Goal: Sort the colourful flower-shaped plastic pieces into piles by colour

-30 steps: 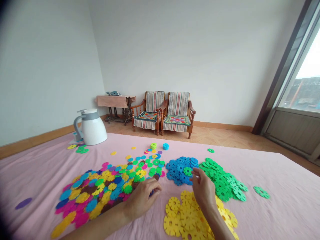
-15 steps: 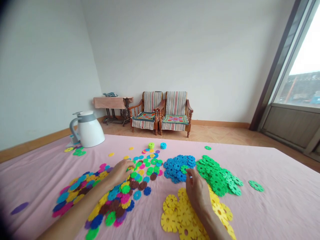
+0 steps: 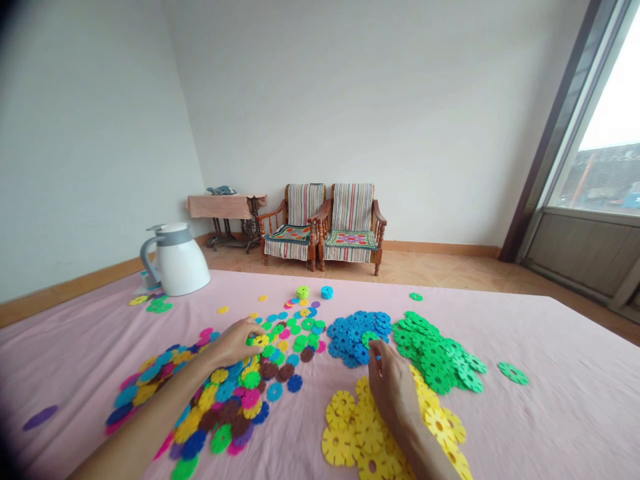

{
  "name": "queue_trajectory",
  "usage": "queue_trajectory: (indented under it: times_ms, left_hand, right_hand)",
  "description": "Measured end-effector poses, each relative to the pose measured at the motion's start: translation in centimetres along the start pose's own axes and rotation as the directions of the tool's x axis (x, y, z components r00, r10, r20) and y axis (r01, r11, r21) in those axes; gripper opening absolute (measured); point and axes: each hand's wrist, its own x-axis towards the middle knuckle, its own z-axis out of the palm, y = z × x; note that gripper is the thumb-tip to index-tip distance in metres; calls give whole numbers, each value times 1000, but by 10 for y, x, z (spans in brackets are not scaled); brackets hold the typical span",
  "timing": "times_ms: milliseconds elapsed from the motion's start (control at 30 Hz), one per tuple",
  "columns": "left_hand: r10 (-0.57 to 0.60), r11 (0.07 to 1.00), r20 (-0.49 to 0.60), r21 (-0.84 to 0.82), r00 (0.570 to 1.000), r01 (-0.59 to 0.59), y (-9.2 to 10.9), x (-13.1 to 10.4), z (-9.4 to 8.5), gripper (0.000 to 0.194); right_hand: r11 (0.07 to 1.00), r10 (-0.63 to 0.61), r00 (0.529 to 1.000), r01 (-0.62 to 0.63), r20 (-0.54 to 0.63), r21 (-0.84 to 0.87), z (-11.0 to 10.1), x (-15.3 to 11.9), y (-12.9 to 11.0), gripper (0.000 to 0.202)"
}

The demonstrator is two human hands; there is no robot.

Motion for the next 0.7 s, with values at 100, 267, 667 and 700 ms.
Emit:
queue_trajectory:
  times_ms: [100, 267, 667, 700]
  left_hand:
    - [-28, 999, -14, -29, 1000, 27, 2, 0, 2, 21]
    - [-33, 991, -91, -135, 995, 21, 11, 0, 2, 17]
    - [-5, 481, 53, -875, 999, 49, 113, -20, 26, 27]
    - [9, 468, 50, -883, 999, 40, 119, -23, 25, 27]
  right_hand:
    - [1000, 5, 1000, -5, 1, 7, 1, 0, -1, 27]
    - [998, -5, 1000, 6, -10, 56, 1, -1, -3, 28]
    - [826, -33, 958, -136, 286, 548, 5, -22, -64, 29]
    - [789, -40, 948, -164, 316, 592, 6, -24, -69, 28]
